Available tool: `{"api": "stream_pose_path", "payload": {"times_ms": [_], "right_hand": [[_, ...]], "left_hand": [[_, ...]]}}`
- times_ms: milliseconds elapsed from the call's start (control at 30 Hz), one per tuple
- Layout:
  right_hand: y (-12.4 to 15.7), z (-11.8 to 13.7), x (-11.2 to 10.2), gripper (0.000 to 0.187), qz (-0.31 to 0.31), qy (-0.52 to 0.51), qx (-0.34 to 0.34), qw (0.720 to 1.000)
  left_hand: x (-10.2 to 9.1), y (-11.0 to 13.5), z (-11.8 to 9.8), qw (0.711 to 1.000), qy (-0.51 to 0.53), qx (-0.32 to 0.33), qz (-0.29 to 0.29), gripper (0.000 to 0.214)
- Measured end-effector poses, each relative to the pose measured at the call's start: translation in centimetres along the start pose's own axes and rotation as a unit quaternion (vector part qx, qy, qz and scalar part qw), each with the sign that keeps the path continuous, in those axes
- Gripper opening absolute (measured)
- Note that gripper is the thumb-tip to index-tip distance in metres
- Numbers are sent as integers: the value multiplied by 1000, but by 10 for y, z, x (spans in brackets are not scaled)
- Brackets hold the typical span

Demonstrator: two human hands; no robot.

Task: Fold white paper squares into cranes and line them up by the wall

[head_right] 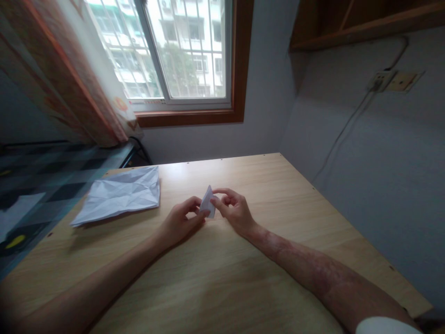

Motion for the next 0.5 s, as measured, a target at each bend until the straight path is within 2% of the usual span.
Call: {"api": "stream_pose_path", "payload": {"times_ms": [133, 233, 333, 433, 500], "right_hand": [[2, -2, 0, 31, -27, 19, 4, 999], [5, 3, 3, 24, 13, 14, -27, 999], [9, 9, 5, 22, 55, 10, -63, 996], [11, 13, 3, 26, 92, 10, -72, 993], [11, 15, 2, 31, 106, 13, -72, 992]], "left_hand": [[-1, 2, 3, 999, 31, 3, 19, 29], [-2, 1, 6, 995, 90, 7, 36, 37], [-4, -3, 10, 992, 127, 0, 5, 47], [-5, -6, 13, 991, 131, -14, -22, 51], [-6, -6, 12, 993, 114, 0, -23, 56]]}}
Point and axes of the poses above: each hand's wrist, its own y-axis away from the middle knuckle, its own x-axis out of the palm, z = x × y, the point moved 3 cm from there along -y, towards the middle knuckle, and after that the axes turned 7 degrees about x, right-handed, at the moved point
